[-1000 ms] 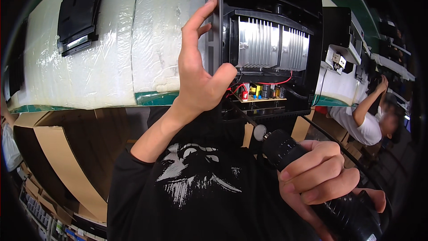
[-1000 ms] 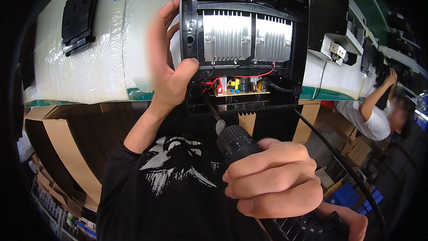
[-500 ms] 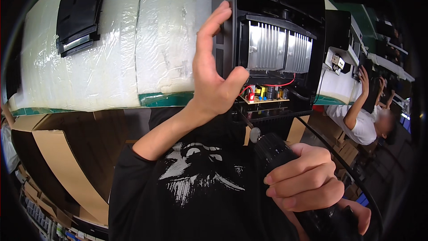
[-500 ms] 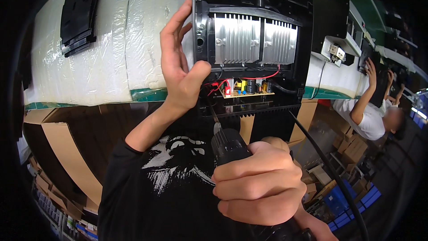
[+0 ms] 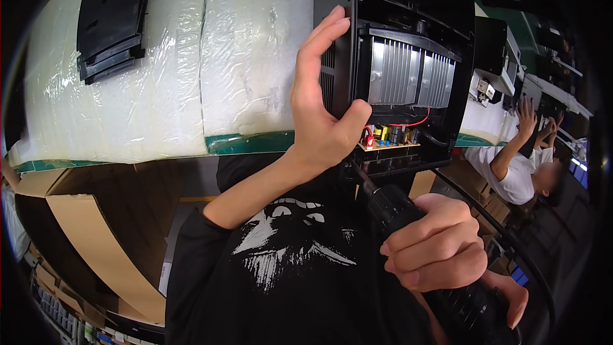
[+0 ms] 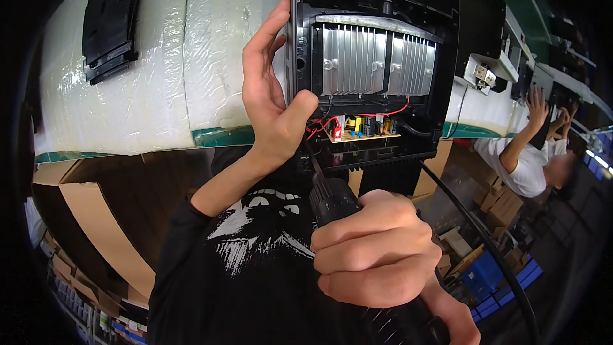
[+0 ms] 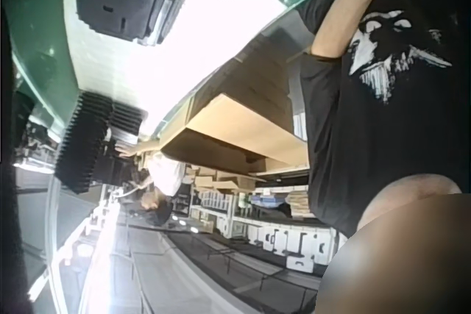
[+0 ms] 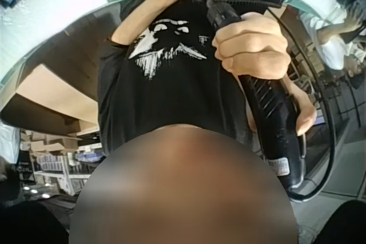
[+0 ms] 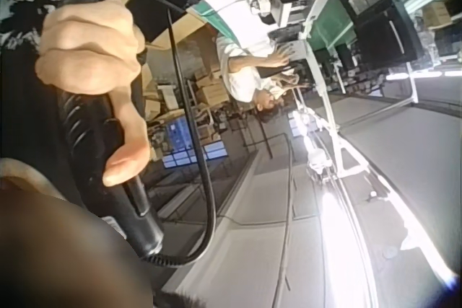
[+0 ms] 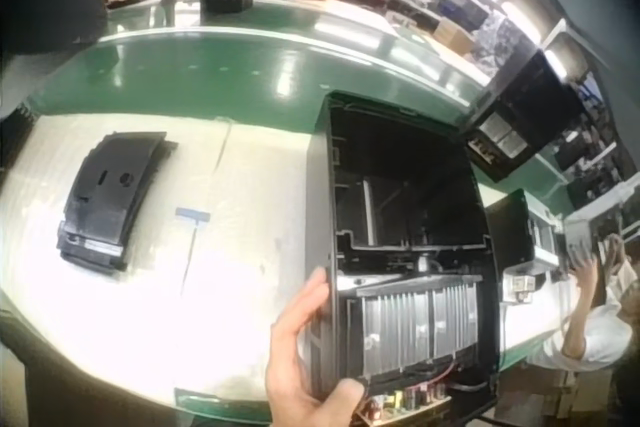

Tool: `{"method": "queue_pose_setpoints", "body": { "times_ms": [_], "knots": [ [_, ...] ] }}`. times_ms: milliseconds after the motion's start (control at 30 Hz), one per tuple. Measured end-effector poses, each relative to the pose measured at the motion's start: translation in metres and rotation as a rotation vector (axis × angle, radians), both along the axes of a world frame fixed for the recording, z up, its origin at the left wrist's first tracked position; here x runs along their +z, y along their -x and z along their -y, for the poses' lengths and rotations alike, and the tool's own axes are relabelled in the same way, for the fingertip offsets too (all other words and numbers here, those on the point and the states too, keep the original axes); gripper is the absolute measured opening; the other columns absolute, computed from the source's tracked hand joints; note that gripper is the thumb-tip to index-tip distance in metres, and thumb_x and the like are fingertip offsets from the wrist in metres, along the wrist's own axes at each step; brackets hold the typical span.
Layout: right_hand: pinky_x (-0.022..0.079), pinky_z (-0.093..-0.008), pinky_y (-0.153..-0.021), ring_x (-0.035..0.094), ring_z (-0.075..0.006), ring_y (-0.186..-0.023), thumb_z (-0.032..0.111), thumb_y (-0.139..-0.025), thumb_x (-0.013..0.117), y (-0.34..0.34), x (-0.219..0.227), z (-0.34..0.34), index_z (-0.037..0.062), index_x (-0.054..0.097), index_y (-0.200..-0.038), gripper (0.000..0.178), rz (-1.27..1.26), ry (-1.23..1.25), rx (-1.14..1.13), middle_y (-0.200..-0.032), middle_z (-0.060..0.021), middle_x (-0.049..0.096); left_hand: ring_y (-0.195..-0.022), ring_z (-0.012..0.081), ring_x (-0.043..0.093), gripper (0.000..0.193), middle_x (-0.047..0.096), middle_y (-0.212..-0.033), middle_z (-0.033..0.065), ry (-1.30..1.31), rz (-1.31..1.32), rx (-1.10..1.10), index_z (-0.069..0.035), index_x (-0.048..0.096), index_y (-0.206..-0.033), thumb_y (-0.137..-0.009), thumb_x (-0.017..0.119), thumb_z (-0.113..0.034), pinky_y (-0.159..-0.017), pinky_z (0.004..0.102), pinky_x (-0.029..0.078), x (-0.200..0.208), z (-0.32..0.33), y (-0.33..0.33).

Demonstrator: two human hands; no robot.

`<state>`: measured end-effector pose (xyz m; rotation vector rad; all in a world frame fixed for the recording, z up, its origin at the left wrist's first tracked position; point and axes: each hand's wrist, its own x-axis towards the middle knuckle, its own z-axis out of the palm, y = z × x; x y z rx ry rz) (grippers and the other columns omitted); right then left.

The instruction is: Assembling electronic device housings using an electric screwdriver and sorting plastic components on a factory production line.

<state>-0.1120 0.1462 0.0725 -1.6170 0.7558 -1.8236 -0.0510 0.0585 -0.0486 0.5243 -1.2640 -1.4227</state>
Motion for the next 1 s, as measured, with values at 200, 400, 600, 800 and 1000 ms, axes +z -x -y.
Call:
{"method": "queue_pose_setpoints", "body": {
  "times_ms": [200,400,600,800,1000],
  "knots": [
    [0.047,-0.0261,-0.039,0.056,-0.0240,-0.045,-0.008,-0.067,0.065,0.003,0.014,-0.005,-0.0050,0.052,-0.070,0.013,-0.150,-0.211,-0.046,-0.058,-0.0135,0.056,-0.127,0.0331,0.036,0.069,0.038,-0.134,0.0238,0.011,0.041,-0.012,0.006,0.036,-0.128,-0.061,0.050,0.001,-0.106,0.0382,0.025,0.005,0.003,-0.004],
    [0.050,-0.0319,-0.051,0.062,-0.0278,-0.061,0.023,-0.079,0.062,0.028,0.038,-0.007,0.0001,0.055,-0.079,0.024,-0.225,-0.361,0.067,-0.070,-0.0144,0.062,-0.133,0.0347,0.025,0.080,0.028,-0.142,0.0236,0.075,0.286,-0.153,0.004,0.026,-0.137,-0.061,0.050,0.001,-0.109,0.0369,0.020,0.020,0.018,-0.009],
    [0.046,-0.0131,-0.046,0.049,-0.0070,-0.042,0.027,-0.081,0.068,0.075,0.089,-0.051,0.0103,0.042,-0.067,0.034,0.319,0.408,-0.097,-0.053,-0.0011,0.046,-0.135,0.0274,0.025,0.082,0.029,-0.143,0.0187,0.036,0.423,-0.393,0.003,0.029,-0.137,-0.057,0.045,0.005,-0.110,0.0321,0.018,0.042,0.047,-0.042],
    [0.038,-0.0299,-0.050,0.042,-0.0166,-0.048,0.080,-0.069,0.041,0.183,0.114,-0.135,0.0072,0.049,-0.082,0.074,-0.207,0.501,-0.941,-0.062,-0.0045,0.046,-0.133,0.0238,0.028,0.091,0.035,-0.140,0.0176,-0.174,0.440,-0.327,0.007,0.033,-0.135,-0.044,0.038,0.001,-0.109,0.0285,0.016,0.060,0.038,-0.078],
    [0.041,-0.0333,-0.047,0.046,-0.0227,-0.044,0.085,-0.071,0.015,0.230,0.064,-0.135,0.0014,0.053,-0.065,0.092,-0.178,0.247,-1.246,-0.057,-0.0117,0.050,-0.132,0.0241,0.030,0.093,0.036,-0.140,0.0181,-0.265,0.518,-0.203,0.006,0.033,-0.135,-0.043,0.038,0.001,-0.109,0.0276,0.018,0.064,0.014,-0.086]
  ]
}}
